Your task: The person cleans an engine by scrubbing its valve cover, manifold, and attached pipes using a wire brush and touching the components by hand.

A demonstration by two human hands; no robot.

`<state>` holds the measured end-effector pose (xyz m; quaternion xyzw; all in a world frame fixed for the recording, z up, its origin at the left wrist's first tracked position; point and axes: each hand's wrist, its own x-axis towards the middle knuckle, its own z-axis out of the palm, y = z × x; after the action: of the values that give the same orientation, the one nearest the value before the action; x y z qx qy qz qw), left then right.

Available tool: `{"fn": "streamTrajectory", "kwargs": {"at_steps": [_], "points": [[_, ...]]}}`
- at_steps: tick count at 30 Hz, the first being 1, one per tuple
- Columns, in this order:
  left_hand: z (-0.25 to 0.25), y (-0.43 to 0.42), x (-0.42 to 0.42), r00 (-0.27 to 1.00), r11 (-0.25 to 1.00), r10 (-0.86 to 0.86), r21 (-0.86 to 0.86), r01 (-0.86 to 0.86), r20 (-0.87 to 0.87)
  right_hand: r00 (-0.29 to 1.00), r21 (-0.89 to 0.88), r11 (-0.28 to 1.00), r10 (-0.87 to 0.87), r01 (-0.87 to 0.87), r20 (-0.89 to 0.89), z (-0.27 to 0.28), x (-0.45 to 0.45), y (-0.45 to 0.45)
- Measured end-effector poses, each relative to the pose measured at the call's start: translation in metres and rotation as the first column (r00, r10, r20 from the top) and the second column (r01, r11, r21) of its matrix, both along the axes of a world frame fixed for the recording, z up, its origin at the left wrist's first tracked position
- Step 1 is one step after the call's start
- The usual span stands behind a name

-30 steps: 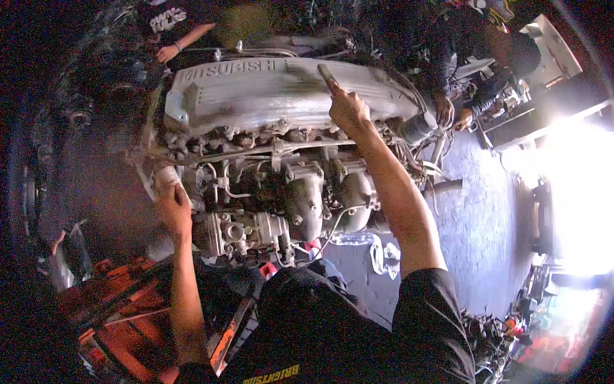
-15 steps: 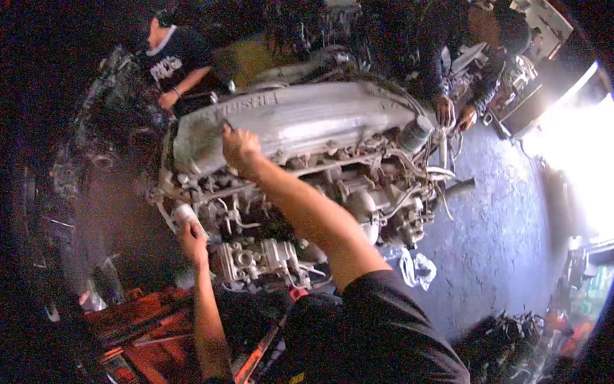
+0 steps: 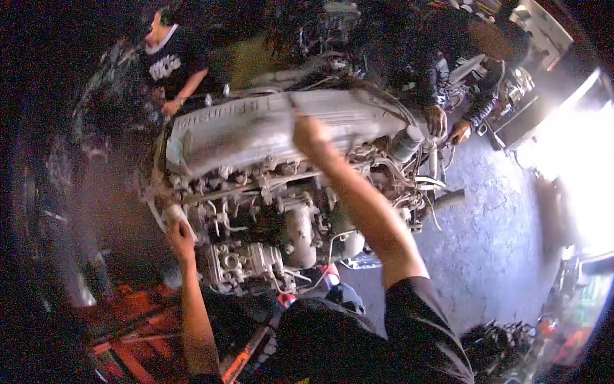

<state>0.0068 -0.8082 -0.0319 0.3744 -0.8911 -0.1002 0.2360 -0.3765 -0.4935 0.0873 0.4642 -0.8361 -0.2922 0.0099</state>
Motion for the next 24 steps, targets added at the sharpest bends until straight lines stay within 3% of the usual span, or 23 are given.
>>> {"fn": "streamTrajectory", "kwargs": {"at_steps": [1,2,4,5,7,9,10,11,12,14,15,16,17,18,19,21,23,24], "points": [[0.009,0.004,-0.003,1.000,1.000,-0.023,-0.020,0.023,-0.006,0.974,-0.327,0.931,-0.094,0.160,0.208,0.016,0.025,-0.030],[0.021,0.015,-0.004,0.999,0.999,-0.024,0.023,0.024,-0.023,0.920,-0.535,0.796,-0.069,0.284,0.387,0.029,0.050,-0.057],[0.020,0.019,-0.005,0.998,0.998,-0.042,0.055,0.044,-0.040,0.871,-0.620,0.691,-0.025,0.370,0.491,0.028,0.072,-0.098],[0.004,0.011,-0.003,0.993,0.996,-0.039,-0.083,0.030,-0.112,0.849,-0.617,0.671,-0.036,0.411,0.527,0.016,0.065,-0.106],[0.003,0.007,-0.004,0.991,0.995,-0.040,-0.100,0.027,-0.128,0.803,-0.606,0.626,-0.055,0.491,0.594,0.017,0.061,-0.111],[0.003,0.004,0.001,0.993,0.992,-0.059,-0.119,0.047,-0.101,0.864,-0.484,0.790,-0.109,0.375,0.492,0.009,0.050,-0.070],[0.003,0.002,0.003,0.988,0.996,-0.084,-0.009,0.083,-0.130,0.909,-0.394,0.868,-0.138,0.302,0.394,0.009,0.033,-0.043],[0.002,-0.001,0.005,0.982,0.988,-0.098,0.099,0.115,-0.162,0.922,-0.535,0.798,-0.067,0.279,0.382,-0.052,-0.013,-0.021],[-0.001,0.000,0.007,0.984,0.989,-0.077,0.115,0.095,-0.159,0.930,-0.512,0.804,-0.127,0.300,0.345,-0.058,-0.028,0.020],[-0.004,0.002,0.000,0.971,0.998,-0.064,-0.008,0.063,-0.229,0.903,-0.421,0.805,-0.317,0.418,0.292,-0.042,-0.047,0.089],[0.002,0.008,-0.002,0.986,0.980,-0.058,-0.199,0.025,-0.159,0.878,-0.383,0.794,-0.387,0.472,0.281,-0.032,-0.052,0.108],[0.003,0.010,-0.003,0.983,0.980,-0.042,-0.197,0.006,-0.178,0.779,-0.492,0.606,-0.440,0.625,0.447,-0.006,-0.045,0.120],[0.003,0.012,-0.003,0.995,0.982,0.036,-0.183,-0.052,-0.089,0.795,-0.503,0.617,-0.427,0.605,0.432,-0.009,-0.051,0.122],[0.005,0.012,-0.003,0.994,0.978,0.113,-0.174,-0.111,0.002,0.849,-0.551,0.646,-0.380,0.528,0.367,-0.022,-0.061,0.119],[0.011,0.015,-0.003,0.992,0.976,0.125,-0.178,-0.126,-0.019,0.895,-0.596,0.667,-0.333,0.446,0.297,-0.024,-0.069,0.115],[0.020,0.018,-0.005,0.999,0.982,0.018,-0.185,-0.027,-0.050,0.981,-0.642,0.761,-0.182,0.097,-0.068,-0.048,-0.073,0.092],[0.009,0.013,-0.004,0.996,0.979,-0.013,-0.206,-0.005,-0.085,0.986,-0.425,0.900,-0.142,0.094,-0.083,-0.026,-0.056,0.031],[0.005,0.008,-0.005,0.995,0.976,-0.002,-0.216,-0.020,-0.099,0.952,-0.662,0.685,-0.182,0.303,0.247,-0.031,-0.051,-0.008]]}}
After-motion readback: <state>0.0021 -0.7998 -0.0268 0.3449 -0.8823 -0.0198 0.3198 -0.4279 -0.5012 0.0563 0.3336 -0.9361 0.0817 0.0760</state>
